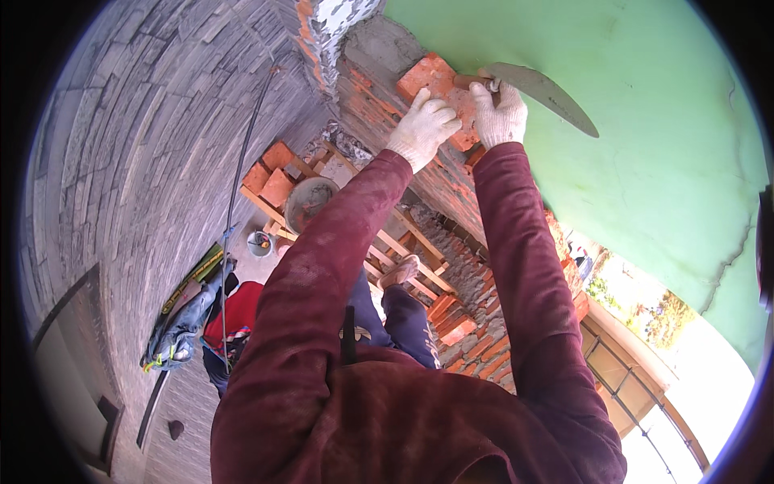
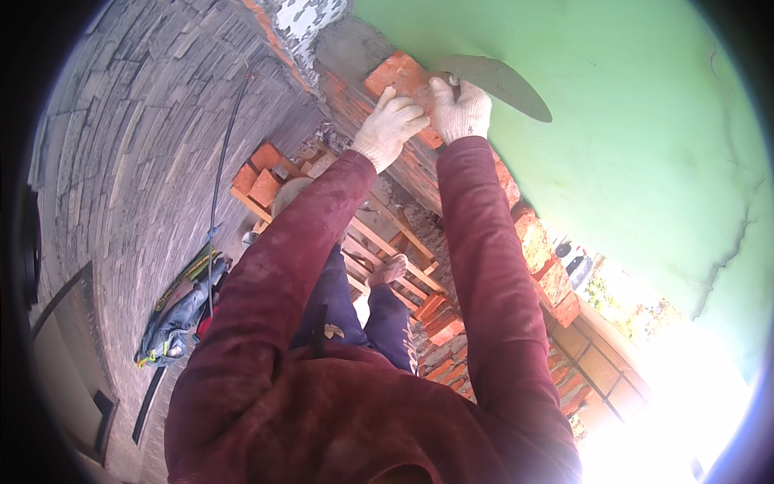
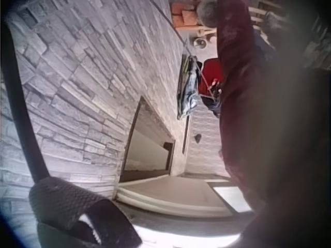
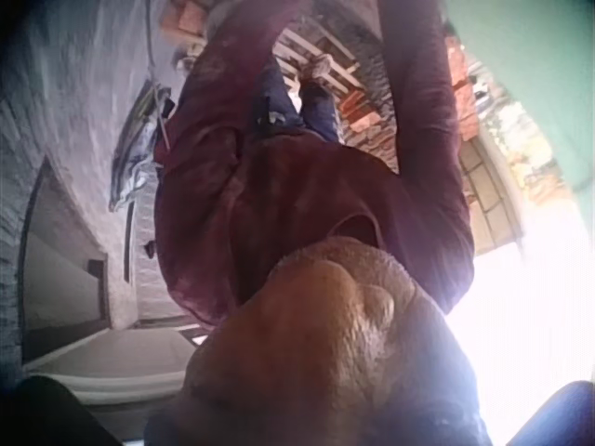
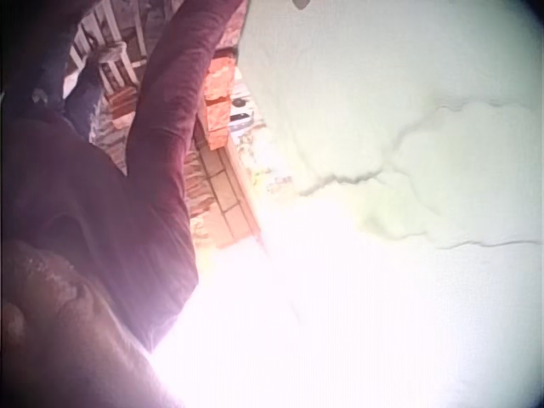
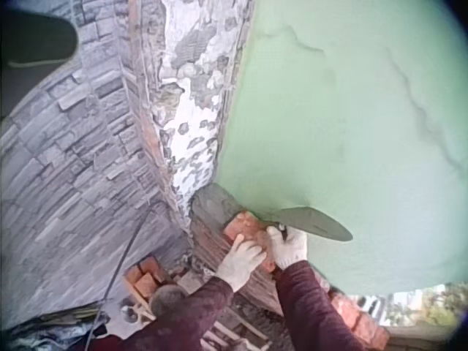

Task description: The person applies mortar to a brick wall using a trowel and places bricks one by one to extend the wall. They repeatedly scoop mortar from a bucket, spread it on the wall, and position bricks while standing on a wooden scaffold.

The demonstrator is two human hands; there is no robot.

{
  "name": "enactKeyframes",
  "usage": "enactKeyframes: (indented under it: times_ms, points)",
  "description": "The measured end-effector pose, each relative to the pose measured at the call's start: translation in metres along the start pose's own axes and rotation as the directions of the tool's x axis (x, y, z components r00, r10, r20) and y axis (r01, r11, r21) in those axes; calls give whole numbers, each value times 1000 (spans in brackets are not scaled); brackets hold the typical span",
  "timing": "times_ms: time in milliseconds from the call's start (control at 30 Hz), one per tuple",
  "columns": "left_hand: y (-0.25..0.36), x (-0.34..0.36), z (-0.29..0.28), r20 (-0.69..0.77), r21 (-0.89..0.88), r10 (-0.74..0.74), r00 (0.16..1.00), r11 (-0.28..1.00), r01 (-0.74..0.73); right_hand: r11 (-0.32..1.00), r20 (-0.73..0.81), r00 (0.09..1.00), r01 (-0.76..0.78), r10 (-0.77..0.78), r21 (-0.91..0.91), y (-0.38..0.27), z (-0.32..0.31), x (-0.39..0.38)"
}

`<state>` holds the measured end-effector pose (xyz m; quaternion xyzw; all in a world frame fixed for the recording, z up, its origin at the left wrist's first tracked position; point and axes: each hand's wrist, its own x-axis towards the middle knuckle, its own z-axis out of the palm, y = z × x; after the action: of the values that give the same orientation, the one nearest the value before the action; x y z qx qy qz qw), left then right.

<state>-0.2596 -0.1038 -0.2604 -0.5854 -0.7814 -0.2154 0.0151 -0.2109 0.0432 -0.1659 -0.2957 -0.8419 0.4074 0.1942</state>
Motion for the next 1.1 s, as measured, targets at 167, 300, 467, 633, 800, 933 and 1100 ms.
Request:
enactKeyframes:
  times_ms: [167, 300, 467, 633, 800, 933, 1100]
  points:
    - [2, -5, 13, -112, -89, -23, 993, 996, 13, 997, 63, 996, 64, -61, -38, 24, -9, 4]
    - [-1, -13, 8, -159, -90, -185, 970, 981, 173, 991, 168, 983, 89, -71, -103, 14, -36, 8]
    - [-3, -49, 20, -114, -138, -365, 924, 927, 349, 982, 170, 970, 185, -175, -45, 13, -44, 3]
    - [4, -58, 38, -182, -110, -430, 884, 903, 416, 909, 132, 934, 354, -332, -219, 31, -23, 10]
    - [15, -39, 44, -290, -140, -421, 860, 907, 397, 915, 120, 928, 370, -354, -162, 50, -45, 38]
    - [12, -49, 52, -388, -157, -469, 794, 882, 444, 951, 182, 938, 306, -294, -40, 56, -15, 42]
    - [35, -101, 24, -297, -426, -581, 758, 791, 439, 946, 202, 925, 304, -322, 116, 7, -40, -31]
